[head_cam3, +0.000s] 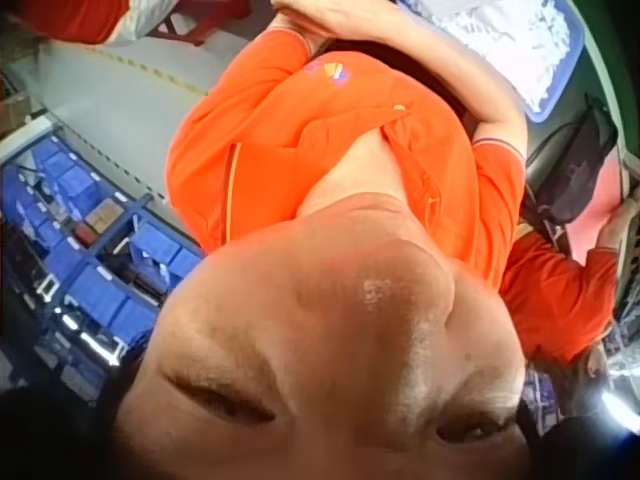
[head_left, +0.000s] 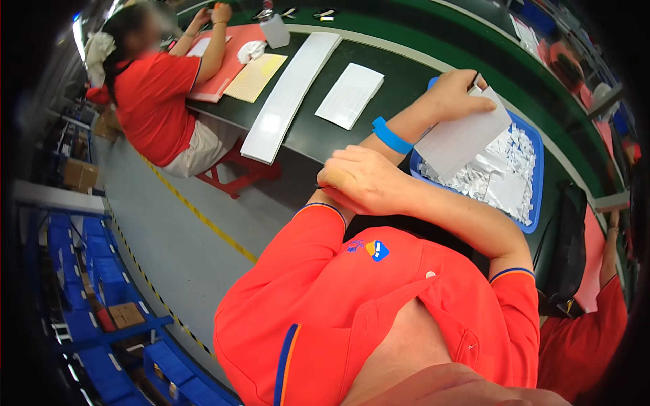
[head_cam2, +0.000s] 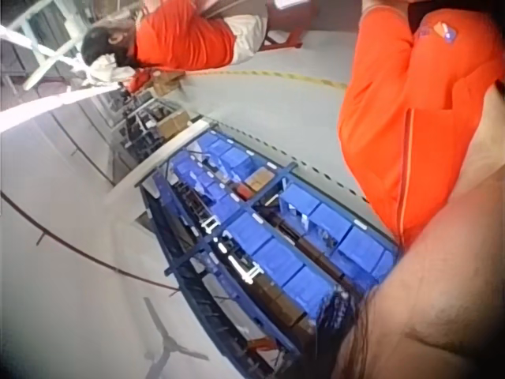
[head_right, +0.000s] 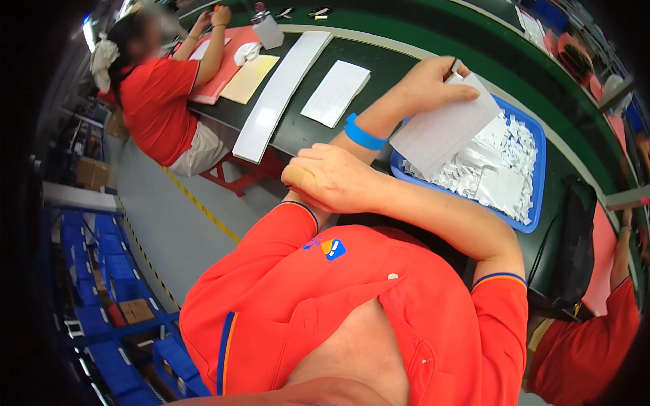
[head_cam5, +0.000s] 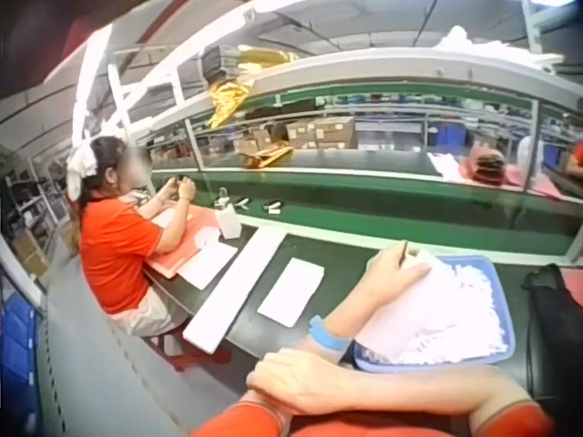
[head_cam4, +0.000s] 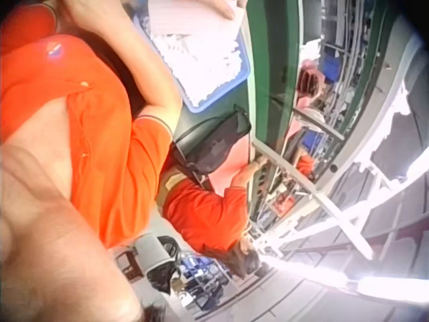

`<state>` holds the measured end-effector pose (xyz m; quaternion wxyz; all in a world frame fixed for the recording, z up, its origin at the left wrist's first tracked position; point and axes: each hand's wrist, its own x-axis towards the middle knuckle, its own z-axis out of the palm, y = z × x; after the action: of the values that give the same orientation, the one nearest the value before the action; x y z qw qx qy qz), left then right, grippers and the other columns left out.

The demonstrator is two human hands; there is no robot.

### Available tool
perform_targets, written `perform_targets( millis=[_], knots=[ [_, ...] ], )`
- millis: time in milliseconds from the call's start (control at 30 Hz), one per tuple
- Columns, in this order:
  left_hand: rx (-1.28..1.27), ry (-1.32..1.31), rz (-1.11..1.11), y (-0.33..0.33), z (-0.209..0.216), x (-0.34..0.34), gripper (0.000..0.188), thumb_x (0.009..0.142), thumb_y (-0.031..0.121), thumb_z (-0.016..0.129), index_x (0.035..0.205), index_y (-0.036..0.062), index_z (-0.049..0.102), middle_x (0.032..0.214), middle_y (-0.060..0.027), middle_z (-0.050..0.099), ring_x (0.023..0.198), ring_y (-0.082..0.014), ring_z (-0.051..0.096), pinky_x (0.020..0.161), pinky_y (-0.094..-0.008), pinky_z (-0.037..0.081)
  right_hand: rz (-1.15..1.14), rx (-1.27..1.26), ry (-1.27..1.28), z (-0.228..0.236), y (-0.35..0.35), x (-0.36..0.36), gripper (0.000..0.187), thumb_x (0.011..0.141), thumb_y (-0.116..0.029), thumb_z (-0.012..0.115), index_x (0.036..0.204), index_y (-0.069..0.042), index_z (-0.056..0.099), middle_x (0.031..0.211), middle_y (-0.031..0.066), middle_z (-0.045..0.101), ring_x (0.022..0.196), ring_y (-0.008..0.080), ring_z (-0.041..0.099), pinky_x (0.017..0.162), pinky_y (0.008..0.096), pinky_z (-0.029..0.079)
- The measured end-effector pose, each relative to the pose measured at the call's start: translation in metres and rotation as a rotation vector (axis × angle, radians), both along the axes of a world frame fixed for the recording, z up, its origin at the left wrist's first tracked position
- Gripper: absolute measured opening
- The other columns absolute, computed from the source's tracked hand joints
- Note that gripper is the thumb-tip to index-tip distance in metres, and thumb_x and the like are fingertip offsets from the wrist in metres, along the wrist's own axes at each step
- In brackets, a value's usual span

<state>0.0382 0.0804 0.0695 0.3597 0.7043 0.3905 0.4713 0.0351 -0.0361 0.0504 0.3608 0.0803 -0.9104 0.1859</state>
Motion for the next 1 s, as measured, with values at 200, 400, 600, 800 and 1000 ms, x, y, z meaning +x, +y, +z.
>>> perform_targets(
  millis=[200, 400, 600, 800, 1000],
  knots=[
    [0.037, 0.067, 0.080, 0.017, -0.006, 0.004, 0.039, 0.066, 0.029, 0.073, 0.095, 0.0052, 0.061, 0.080, -0.0131, 0.062, 0.065, -0.0189, 0.059, 0.059, -0.0310, 0.048, -0.053, -0.046, -0.103, 0.013, 0.016, 0.024, 0.022, 0.069, -0.008, 0.058, 0.089, -0.003, 0.052, 0.080, 0.0100, 0.057, 0.074, 0.0271, 0.058, 0.057, 0.0347, 0.046],
    [-0.369, -0.144, 0.032, 0.013, -0.031, -0.066, 0.030, 0.082, 0.016, 0.064, 0.104, -0.0022, 0.055, 0.089, -0.0079, 0.061, 0.078, -0.0126, 0.059, 0.068, -0.0264, 0.048, -0.358, -0.247, -0.009, 0.049, 0.038, 0.138, 0.009, 0.077, -0.004, 0.060, 0.086, -0.004, 0.056, 0.072, 0.0106, 0.058, 0.063, 0.0248, 0.058, 0.057, 0.0331, 0.047],
    [-0.635, -0.178, 0.061, -0.031, -0.044, -0.110, 0.021, 0.086, 0.013, 0.059, 0.103, 0.0009, 0.054, 0.088, -0.0039, 0.060, 0.078, -0.0093, 0.057, 0.069, -0.0235, 0.047, -1.031, -0.651, 0.262, 0.020, 0.103, 0.289, 0.017, 0.086, -0.007, 0.056, 0.101, -0.002, 0.050, 0.089, 0.0029, 0.055, 0.082, 0.0087, 0.052, 0.075, 0.0205, 0.041],
    [-0.668, -0.125, 0.182, -0.024, -0.059, -0.139, 0.024, 0.085, 0.017, 0.061, 0.103, 0.0017, 0.056, 0.088, -0.0039, 0.063, 0.078, -0.0102, 0.059, 0.069, -0.0224, 0.047, -1.330, -0.607, 0.232, -0.050, 0.135, 0.346, 0.032, 0.084, -0.013, 0.061, 0.111, -0.002, 0.047, 0.100, 0.0060, 0.054, 0.089, 0.0101, 0.050, 0.077, 0.0215, 0.042],
    [-0.644, 0.004, 0.325, 0.000, -0.050, -0.164, 0.028, 0.086, 0.019, 0.060, 0.110, 0.0045, 0.057, 0.089, -0.0050, 0.064, 0.079, -0.0117, 0.060, 0.069, -0.0234, 0.048, -1.425, -0.676, 0.205, -0.077, 0.138, 0.352, 0.044, 0.081, -0.011, 0.063, 0.119, -0.001, 0.044, 0.101, 0.0067, 0.053, 0.074, 0.0095, 0.051, 0.069, 0.0210, 0.043]
  ],
)
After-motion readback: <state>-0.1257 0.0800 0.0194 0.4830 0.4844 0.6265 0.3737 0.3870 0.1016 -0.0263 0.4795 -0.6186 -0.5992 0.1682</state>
